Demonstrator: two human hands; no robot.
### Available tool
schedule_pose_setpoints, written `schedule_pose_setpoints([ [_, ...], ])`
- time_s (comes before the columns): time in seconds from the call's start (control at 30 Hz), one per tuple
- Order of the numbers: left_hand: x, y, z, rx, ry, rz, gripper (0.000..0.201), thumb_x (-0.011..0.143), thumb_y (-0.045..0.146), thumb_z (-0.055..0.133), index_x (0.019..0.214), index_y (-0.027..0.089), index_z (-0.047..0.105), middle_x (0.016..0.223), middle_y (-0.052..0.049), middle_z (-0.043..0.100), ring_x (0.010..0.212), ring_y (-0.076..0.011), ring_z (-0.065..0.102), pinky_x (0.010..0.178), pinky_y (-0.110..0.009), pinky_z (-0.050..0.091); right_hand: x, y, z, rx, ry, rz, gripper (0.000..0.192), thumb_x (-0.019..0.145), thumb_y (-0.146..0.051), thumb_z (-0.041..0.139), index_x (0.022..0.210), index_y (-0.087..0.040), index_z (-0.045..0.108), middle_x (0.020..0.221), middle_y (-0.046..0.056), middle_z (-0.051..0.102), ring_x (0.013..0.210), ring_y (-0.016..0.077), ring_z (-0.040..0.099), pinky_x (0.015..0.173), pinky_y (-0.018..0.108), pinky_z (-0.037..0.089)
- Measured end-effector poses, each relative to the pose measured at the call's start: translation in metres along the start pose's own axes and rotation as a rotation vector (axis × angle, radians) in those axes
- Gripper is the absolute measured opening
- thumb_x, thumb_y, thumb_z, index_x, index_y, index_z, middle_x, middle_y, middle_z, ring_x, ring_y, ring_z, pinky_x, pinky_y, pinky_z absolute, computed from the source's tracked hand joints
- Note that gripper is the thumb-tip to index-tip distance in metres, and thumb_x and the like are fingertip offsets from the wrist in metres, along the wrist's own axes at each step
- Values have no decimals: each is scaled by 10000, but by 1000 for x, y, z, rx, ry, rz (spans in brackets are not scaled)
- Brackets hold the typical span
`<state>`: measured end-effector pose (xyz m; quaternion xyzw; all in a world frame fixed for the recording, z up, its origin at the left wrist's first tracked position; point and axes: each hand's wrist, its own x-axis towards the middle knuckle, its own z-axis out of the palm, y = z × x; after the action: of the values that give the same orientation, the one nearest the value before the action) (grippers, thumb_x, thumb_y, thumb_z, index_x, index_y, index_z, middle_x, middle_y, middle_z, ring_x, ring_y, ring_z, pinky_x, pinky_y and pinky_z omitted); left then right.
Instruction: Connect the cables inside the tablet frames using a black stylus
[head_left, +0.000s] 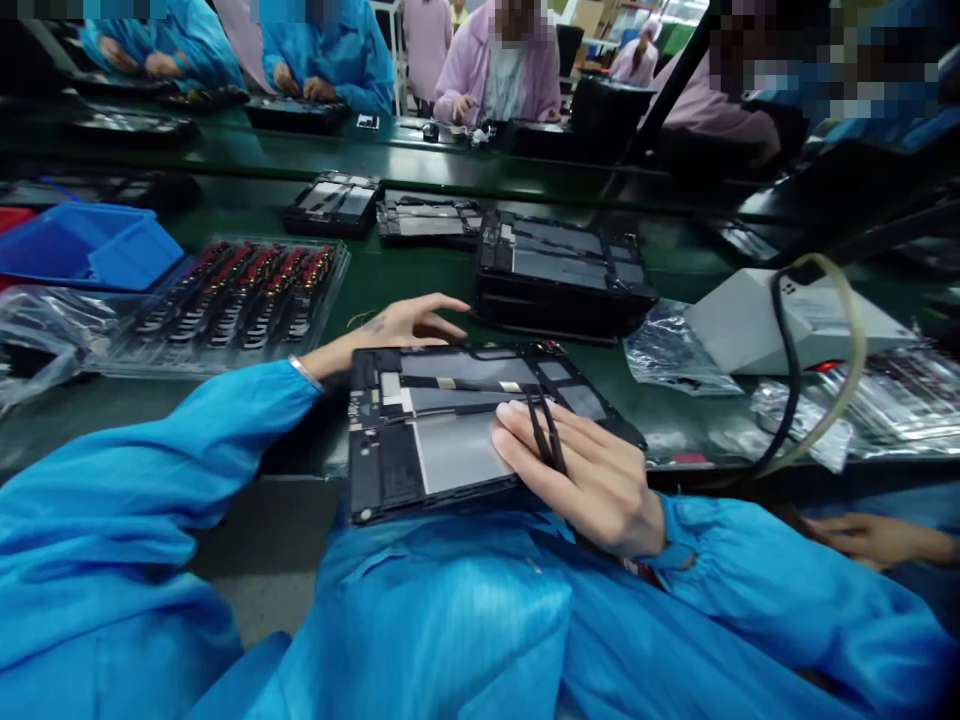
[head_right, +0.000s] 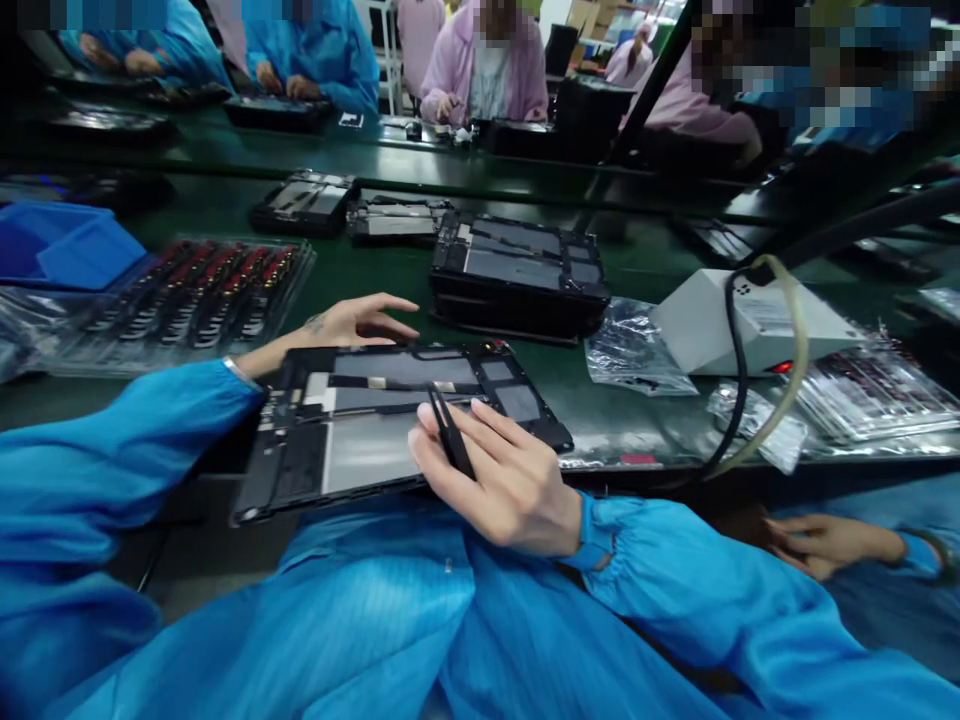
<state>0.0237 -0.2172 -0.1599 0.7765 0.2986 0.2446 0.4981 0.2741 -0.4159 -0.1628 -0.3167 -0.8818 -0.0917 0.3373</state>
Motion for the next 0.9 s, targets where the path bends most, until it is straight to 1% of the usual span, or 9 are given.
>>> schedule_pose_setpoints([
  [0.17, -34, -25, -28, 647, 101, -120, 517, 921, 544, 508, 1202, 158, 708, 1102, -120, 728, 1003, -266, 668, 929, -359, 487, -17, -8, 5, -158, -79, -36, 416, 945, -81, 583, 1335, -197, 669, 1374, 124, 626, 1247, 286, 656, 1087, 445, 557],
  [0.23, -51, -31, -26, 749, 75, -125, 591, 969, 564, 384, 1261, 155, 694, 1183, -145, 680, 1088, -300, 623, 996, -419, 463, -19, -13, 7, -165, -111, -17, 397, 941, -64, 574, 1305, -175, 685, 1359, 142, 642, 1244, 306, 656, 1073, 461, 567],
  [0.33, -72, -37, -8, 779, 91, -148, 654, 987, 604, 300, 1370, 181, 619, 1350, -161, 583, 1265, -350, 506, 1121, -557, 356, -23, -17, 14, -124, -152, -17, 315, 957, -159, 616, 1254, -104, 701, 1331, 196, 663, 1238, 350, 658, 1032, 495, 594],
  [0.43, -88, -33, 15, 692, 138, -207, 654, 977, 633, 318, 1397, 188, 550, 1543, -154, 434, 1420, -375, 366, 1183, -621, 258, -30, -16, 22, -71, -140, -31, 370, 934, -301, 690, 1218, -65, 703, 1293, 228, 686, 1229, 365, 667, 1027, 523, 592],
  [0.5, -97, -21, 26, 546, 164, -258, 690, 932, 663, 419, 1408, 168, 489, 1558, -175, 415, 1443, -379, 357, 1193, -598, 283, -34, -14, 27, -41, -118, -22, 364, 929, -285, 695, 1242, -98, 694, 1305, 210, 686, 1258, 338, 655, 1073, 531, 556],
  [0.6, -111, 10, 37, 155, 192, -370, 814, 833, 610, 644, 1466, 200, 338, 1398, -180, 577, 1271, -351, 572, 1052, -501, 498, -33, -11, 34, -33, -61, -58, 352, 903, -228, 720, 1238, -125, 694, 1306, 197, 688, 1289, 317, 636, 1125, 548, 501],
  [0.7, -123, 44, 40, -212, 382, -404, 874, 773, 477, 793, 1477, 295, 309, 1161, -86, 716, 966, -272, 720, 748, -327, 611, -22, -6, 34, -42, 45, -151, 303, 888, -233, 747, 1164, -115, 710, 1264, 176, 720, 1295, 295, 635, 1158, 538, 468],
  [0.8, -126, 69, 25, -310, 630, -351, 853, 698, 347, 882, 1436, 331, 455, 1031, -4, 751, 783, -179, 722, 595, -194, 581, -7, 6, 28, -4, 182, -251, 196, 904, -269, 728, 1062, -152, 728, 1191, 109, 767, 1303, 242, 635, 1196, 490, 446],
  [0.9, -102, 87, -14, -283, 772, -251, 646, 717, 206, 839, 1316, 283, 610, 1031, 49, 750, 699, -101, 683, 550, -132, 561, 5, 29, 26, 50, 341, -291, 46, 890, -210, 721, 934, -224, 725, 1118, 17, 796, 1241, 150, 675, 1199, 386, 466],
])
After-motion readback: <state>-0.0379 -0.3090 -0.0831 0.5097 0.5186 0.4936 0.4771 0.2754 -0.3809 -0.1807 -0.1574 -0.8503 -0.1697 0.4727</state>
